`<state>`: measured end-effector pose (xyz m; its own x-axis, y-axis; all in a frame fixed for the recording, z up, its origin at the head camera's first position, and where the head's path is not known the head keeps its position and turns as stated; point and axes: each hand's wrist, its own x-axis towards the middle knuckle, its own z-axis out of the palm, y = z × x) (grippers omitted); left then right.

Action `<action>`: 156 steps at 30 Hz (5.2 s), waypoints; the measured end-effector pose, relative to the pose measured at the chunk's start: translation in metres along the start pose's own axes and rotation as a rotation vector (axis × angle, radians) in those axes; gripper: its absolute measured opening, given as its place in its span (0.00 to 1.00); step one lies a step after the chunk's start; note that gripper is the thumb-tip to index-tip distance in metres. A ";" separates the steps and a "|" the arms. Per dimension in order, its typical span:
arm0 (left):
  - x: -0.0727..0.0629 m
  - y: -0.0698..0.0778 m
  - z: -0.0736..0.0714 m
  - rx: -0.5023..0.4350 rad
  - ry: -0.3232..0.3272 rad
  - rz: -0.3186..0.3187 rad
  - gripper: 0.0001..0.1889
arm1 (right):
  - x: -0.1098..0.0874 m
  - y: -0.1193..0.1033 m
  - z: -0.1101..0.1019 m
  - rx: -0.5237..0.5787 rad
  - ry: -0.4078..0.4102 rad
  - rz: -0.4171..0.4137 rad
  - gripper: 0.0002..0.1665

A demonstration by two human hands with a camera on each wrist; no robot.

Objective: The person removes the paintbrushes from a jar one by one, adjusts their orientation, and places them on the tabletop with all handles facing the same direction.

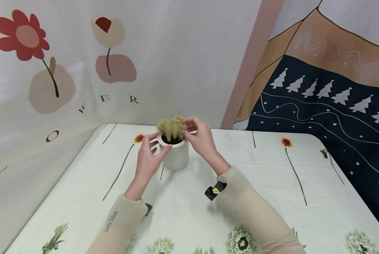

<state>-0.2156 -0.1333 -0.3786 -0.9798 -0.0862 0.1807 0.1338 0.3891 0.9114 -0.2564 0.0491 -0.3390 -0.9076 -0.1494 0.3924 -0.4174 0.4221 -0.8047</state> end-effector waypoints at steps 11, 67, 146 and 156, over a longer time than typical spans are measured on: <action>0.003 -0.001 0.002 -0.005 0.005 0.013 0.37 | 0.011 -0.010 -0.011 0.041 0.080 -0.065 0.14; 0.000 -0.003 0.003 -0.041 0.013 -0.012 0.36 | 0.073 0.067 -0.075 0.434 0.252 0.277 0.19; -0.008 -0.010 0.003 -0.066 0.023 -0.007 0.36 | -0.010 -0.002 0.010 0.128 -0.140 0.072 0.20; -0.007 -0.010 0.004 -0.066 0.018 0.009 0.36 | -0.007 -0.010 0.020 -0.134 -0.088 -0.006 0.16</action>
<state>-0.2106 -0.1329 -0.3904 -0.9757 -0.1000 0.1948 0.1524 0.3284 0.9321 -0.2466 0.0283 -0.3426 -0.9082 -0.2276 0.3513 -0.4180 0.5361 -0.7334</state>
